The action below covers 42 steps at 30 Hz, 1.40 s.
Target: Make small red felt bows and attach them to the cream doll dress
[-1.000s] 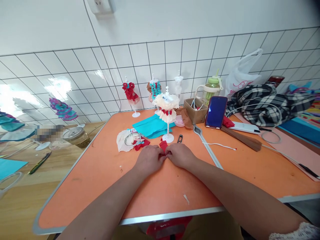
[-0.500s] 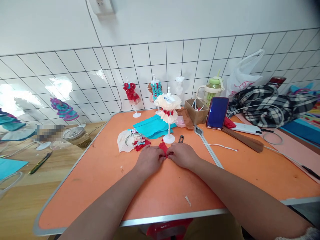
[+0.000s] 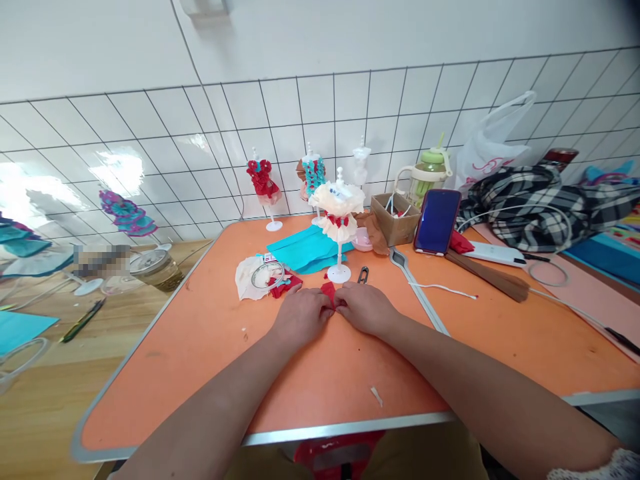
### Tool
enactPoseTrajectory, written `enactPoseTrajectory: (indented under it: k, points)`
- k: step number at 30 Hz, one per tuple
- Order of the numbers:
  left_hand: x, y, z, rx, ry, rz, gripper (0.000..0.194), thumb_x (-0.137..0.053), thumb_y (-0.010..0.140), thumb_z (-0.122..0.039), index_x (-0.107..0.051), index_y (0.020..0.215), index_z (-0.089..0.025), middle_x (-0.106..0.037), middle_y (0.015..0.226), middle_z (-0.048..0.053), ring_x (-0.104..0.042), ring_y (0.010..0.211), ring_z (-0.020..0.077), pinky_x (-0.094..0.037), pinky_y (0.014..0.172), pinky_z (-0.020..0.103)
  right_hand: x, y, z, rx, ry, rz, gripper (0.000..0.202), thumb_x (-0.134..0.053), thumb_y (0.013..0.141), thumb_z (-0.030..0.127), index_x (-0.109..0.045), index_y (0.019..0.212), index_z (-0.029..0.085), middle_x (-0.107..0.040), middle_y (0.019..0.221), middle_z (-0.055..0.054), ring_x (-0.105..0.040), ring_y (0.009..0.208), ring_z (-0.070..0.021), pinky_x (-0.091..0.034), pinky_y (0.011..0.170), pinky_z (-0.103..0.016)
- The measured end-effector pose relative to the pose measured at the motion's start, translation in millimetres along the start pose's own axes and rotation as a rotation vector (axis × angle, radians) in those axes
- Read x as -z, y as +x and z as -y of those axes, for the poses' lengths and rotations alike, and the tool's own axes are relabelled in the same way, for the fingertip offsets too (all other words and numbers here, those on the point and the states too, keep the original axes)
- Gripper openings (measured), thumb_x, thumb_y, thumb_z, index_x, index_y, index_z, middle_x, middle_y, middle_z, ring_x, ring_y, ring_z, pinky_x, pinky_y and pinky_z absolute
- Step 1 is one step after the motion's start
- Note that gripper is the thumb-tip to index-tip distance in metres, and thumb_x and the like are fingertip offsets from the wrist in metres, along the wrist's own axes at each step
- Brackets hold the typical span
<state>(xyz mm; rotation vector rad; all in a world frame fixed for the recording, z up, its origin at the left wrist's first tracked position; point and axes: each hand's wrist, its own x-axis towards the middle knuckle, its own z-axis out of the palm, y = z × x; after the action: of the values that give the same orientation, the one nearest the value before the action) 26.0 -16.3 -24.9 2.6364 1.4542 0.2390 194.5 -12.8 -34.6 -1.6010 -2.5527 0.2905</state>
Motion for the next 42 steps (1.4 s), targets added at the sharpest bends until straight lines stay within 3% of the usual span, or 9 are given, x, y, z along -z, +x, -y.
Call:
enactPoseTrajectory:
  k: [7,10,13,19,29,36,42]
  points:
    - [-2.1,1.3,3.2,-0.007,0.004,-0.001,0.017,-0.053,0.084,-0.027,-0.07,0.085,-0.025,-0.068,0.084,0.002,-0.061,0.081,0.018,-0.032,0.098,0.04,-1.4,1.4,-2.4,0.005,0.013,0.024,0.018,-0.049,0.087,0.031,-0.065,0.09,0.024,-0.063,0.093,-0.003,-0.058,0.084,-0.0174,-0.032,0.063,-0.024]
    - [-3.4,2.8,3.6,0.001,-0.013,0.012,0.017,-0.054,0.083,-0.026,-0.07,0.087,-0.024,-0.067,0.079,0.003,-0.06,0.074,0.018,-0.041,0.08,0.033,-2.3,2.3,-3.9,0.001,0.038,0.01,0.016,-0.05,0.085,0.03,-0.065,0.089,0.025,-0.063,0.092,-0.002,-0.058,0.082,-0.0169,-0.03,0.06,-0.024]
    - [-3.0,3.6,2.4,0.0,-0.006,0.031,0.019,-0.052,0.083,-0.025,-0.071,0.087,-0.023,-0.068,0.081,0.004,-0.059,0.073,0.0178,-0.04,0.067,0.028,-2.4,2.3,-3.5,-0.003,0.04,0.009,0.017,-0.049,0.086,0.03,-0.065,0.089,0.025,-0.063,0.092,-0.002,-0.058,0.082,-0.0167,-0.03,0.059,-0.025]
    - [-0.7,2.7,0.5,-0.013,0.04,0.01,0.02,-0.051,0.085,-0.027,-0.071,0.085,-0.025,-0.068,0.082,0.003,-0.06,0.075,0.0174,-0.039,0.076,0.031,-0.4,0.3,-0.3,-0.005,0.035,0.0,0.018,-0.048,0.087,0.031,-0.063,0.095,0.025,-0.063,0.095,-0.002,-0.058,0.086,-0.0168,-0.032,0.061,-0.024]
    - [-1.3,3.0,-0.7,0.017,0.092,-0.01,0.02,-0.052,0.084,-0.028,-0.072,0.086,-0.025,-0.068,0.081,0.004,-0.059,0.073,0.0186,-0.036,0.064,0.03,-3.4,1.1,-2.1,-0.001,-0.027,-0.012,0.02,-0.046,0.088,0.033,-0.064,0.087,0.025,-0.061,0.092,-0.004,-0.059,0.083,-0.0187,-0.033,0.06,-0.025]
    - [-0.7,3.5,0.8,-0.025,0.109,0.009,0.022,-0.049,0.085,-0.026,-0.071,0.086,-0.024,-0.068,0.081,0.005,-0.059,0.074,0.0192,-0.037,0.066,0.031,0.3,-1.9,0.6,0.032,-0.034,-0.026,0.019,-0.045,0.089,0.031,-0.061,0.098,0.025,-0.063,0.095,-0.003,-0.059,0.085,-0.0188,-0.033,0.06,-0.024]
    - [-3.0,3.0,-0.1,0.001,0.08,-0.011,0.019,-0.051,0.084,-0.026,-0.069,0.083,-0.022,-0.067,0.079,0.004,-0.059,0.073,0.019,-0.037,0.066,0.03,-2.1,1.3,-2.8,0.032,-0.04,-0.012,0.021,-0.044,0.089,0.033,-0.064,0.09,0.025,-0.064,0.091,-0.003,-0.058,0.083,-0.019,-0.032,0.06,-0.025]
